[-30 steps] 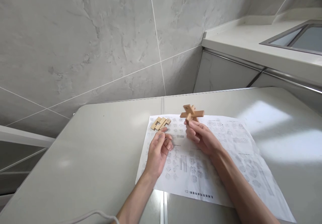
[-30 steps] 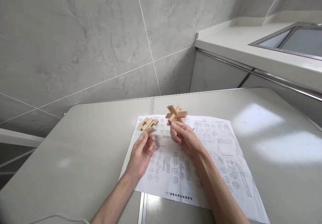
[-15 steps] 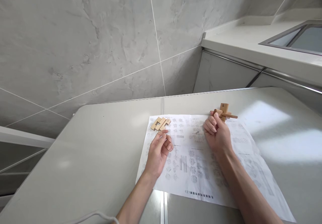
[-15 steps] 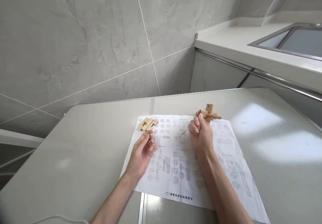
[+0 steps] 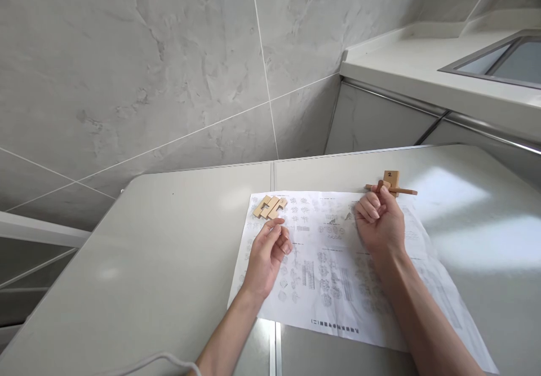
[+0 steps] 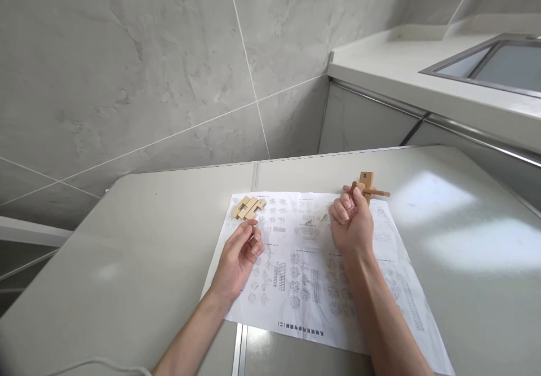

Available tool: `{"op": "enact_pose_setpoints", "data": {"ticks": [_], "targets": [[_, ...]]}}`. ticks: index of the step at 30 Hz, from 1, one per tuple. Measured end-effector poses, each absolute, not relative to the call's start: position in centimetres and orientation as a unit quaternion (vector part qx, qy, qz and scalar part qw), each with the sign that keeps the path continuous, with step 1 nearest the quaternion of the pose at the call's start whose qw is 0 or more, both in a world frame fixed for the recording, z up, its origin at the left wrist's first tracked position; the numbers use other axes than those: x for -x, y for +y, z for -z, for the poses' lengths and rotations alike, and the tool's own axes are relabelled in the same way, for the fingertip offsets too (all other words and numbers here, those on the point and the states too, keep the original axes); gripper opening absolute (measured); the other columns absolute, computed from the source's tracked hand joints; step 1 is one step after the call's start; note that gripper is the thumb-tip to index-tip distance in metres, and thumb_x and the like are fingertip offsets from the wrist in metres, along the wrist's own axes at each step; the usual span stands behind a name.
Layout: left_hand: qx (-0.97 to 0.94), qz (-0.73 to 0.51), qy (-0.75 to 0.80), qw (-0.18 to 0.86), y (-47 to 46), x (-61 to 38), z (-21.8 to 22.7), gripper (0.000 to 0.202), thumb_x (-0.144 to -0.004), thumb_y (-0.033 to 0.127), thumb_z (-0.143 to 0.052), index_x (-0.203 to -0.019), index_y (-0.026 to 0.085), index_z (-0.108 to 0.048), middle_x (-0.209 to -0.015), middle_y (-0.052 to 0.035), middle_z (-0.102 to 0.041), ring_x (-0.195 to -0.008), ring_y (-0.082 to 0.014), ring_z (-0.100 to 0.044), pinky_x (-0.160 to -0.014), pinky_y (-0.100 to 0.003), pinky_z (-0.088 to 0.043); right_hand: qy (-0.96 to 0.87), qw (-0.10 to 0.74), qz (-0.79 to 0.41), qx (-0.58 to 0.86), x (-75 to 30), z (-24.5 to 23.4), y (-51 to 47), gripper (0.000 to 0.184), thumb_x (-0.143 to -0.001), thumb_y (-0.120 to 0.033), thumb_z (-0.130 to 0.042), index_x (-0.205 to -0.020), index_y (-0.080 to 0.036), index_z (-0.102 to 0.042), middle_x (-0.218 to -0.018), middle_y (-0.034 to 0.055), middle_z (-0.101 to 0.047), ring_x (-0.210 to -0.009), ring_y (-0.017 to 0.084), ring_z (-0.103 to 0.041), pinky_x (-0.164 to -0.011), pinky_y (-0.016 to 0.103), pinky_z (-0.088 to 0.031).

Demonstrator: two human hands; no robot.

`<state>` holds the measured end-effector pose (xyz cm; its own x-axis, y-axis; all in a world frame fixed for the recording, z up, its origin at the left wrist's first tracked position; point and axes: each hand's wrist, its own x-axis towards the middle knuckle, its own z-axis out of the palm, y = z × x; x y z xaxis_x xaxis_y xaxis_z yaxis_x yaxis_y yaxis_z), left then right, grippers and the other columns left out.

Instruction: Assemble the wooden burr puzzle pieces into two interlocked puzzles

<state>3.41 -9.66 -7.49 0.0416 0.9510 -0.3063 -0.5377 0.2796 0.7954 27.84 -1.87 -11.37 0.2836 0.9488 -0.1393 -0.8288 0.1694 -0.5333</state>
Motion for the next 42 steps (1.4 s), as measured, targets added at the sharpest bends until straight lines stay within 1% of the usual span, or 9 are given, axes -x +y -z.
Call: {"op": "enact_pose_setpoints", "data": {"ticks": [5, 15, 23, 26, 28, 31, 33, 37, 42], "targets": [[-0.244, -0.546, 0.423, 0.68, -9.6, -3.4, 7.5, 0.029, -0.093, 0.039, -0.083, -0.109, 0.017, -0.073, -0.085, -0.0001, -0.06, -0.065, -0.0089, -0.048, -0.067, -0.026, -0.044, -0.109, 0.756, -0.591, 0.259, -27.9, 11.4, -1.8, 0.015, -0.09, -0.021, -0.081, -0.088, -0.015, -0.068, -0.058, -0.0098, -0.05, -0.04, 0.002, -0.038, -0.036, 0.013, -0.041], [-0.251, -0.537, 0.428, 0.682, -9.7, -3.4, 7.4, 0.029, -0.092, 0.041, -0.083, -0.107, 0.018, -0.073, -0.085, -0.0003, -0.06, -0.066, -0.0094, -0.048, -0.068, -0.026, -0.044, -0.097, 0.745, -0.609, 0.254, -27.4, 11.1, -1.8, 0.021, -0.088, -0.026, -0.085, -0.087, -0.018, -0.066, -0.059, -0.0105, -0.048, -0.039, 0.002, -0.037, -0.035, 0.013, -0.04], [-0.316, -0.518, 0.451, 0.654, -9.9, -3.6, 6.9, 0.025, -0.095, 0.042, -0.079, -0.102, 0.02, -0.071, -0.085, -0.0009, -0.06, -0.068, -0.0121, -0.05, -0.07, -0.029, -0.043, -0.144, 0.667, -0.665, 0.303, -26.1, 10.1, -2.0, 0.034, -0.08, -0.024, -0.093, -0.078, -0.022, -0.059, -0.063, -0.0097, -0.049, -0.043, 0.003, -0.039, -0.037, 0.015, -0.039], [-0.381, -0.533, 0.491, 0.574, -10.0, -3.2, 7.1, 0.021, -0.099, 0.042, -0.073, -0.101, 0.022, -0.072, -0.083, -0.0019, -0.062, -0.07, -0.0153, -0.052, -0.073, -0.03, -0.045, -0.176, 0.647, -0.671, 0.316, -26.1, 10.2, -1.9, 0.035, -0.079, -0.03, -0.095, -0.081, -0.022, -0.06, -0.064, -0.0087, -0.05, -0.046, 0.005, -0.043, -0.039, 0.016, -0.039], [-0.465, -0.539, 0.539, 0.45, -10.0, -2.9, 7.2, 0.014, -0.102, 0.037, -0.069, -0.101, 0.023, -0.073, -0.087, -0.0044, -0.065, -0.079, -0.0192, -0.057, -0.08, -0.032, -0.048, -0.192, 0.636, -0.674, 0.324, -26.1, 10.3, -1.8, 0.037, -0.079, -0.033, -0.095, -0.079, -0.022, -0.06, -0.065, -0.0077, -0.051, -0.047, 0.006, -0.044, -0.039, 0.017, -0.039], [-0.599, -0.51, 0.572, 0.232, -9.8, -2.3, 7.7, 0.007, -0.101, 0.024, -0.067, -0.104, 0.025, -0.072, -0.106, -0.0082, -0.068, -0.106, -0.0255, -0.062, -0.099, -0.039, -0.05, -0.216, 0.624, -0.67, 0.34, -26.1, 10.3, -1.8, 0.038, -0.082, -0.036, -0.094, -0.075, -0.021, -0.059, -0.067, -0.0059, -0.053, -0.049, 0.006, -0.045, -0.042, 0.018, -0.041], [-0.65, -0.47, 0.581, 0.137, -9.5, -1.9, 8.1, 0.016, -0.1, 0.021, -0.066, -0.115, 0.026, -0.07, -0.124, -0.0107, -0.064, -0.125, -0.0294, -0.058, -0.11, -0.046, -0.048, -0.229, 0.619, -0.665, 0.35, -26.1, 10.2, -1.9, 0.039, -0.083, -0.037, -0.093, -0.074, -0.02, -0.059, -0.068, -0.0051, -0.053, -0.05, 0.006, -0.045, -0.044, 0.019, -0.042], [-0.675, -0.391, 0.621, 0.077, -9.1, -1.7, 9.2, 0.035, -0.104, 0.024, -0.064, -0.138, 0.027, -0.062, -0.153, -0.015, -0.047, -0.148, -0.0347, -0.042, -0.118, -0.057, -0.046, -0.24, 0.614, -0.661, 0.358, -26.0, 10.2, -2.0, 0.04, -0.084, -0.04, -0.093, -0.075, -0.021, -0.06, -0.069, -0.0044, -0.052, -0.053, 0.007, -0.045, -0.047, 0.019, -0.044], [-0.704, -0.331, 0.623, 0.077, -8.9, -1.6, 9.9, 0.036, -0.106, 0.023, -0.061, -0.141, 0.032, -0.066, -0.166, -0.0122, -0.035, -0.156, -0.0378, -0.035, -0.122, -0.064, -0.043, -0.232, 0.614, -0.664, 0.36, -26.0, 10.4, -1.8, 0.039, -0.084, -0.039, -0.093, -0.076, -0.021, -0.06, -0.07, -0.0041, -0.053, -0.053, 0.008, -0.046, -0.047, 0.019, -0.045]]}}
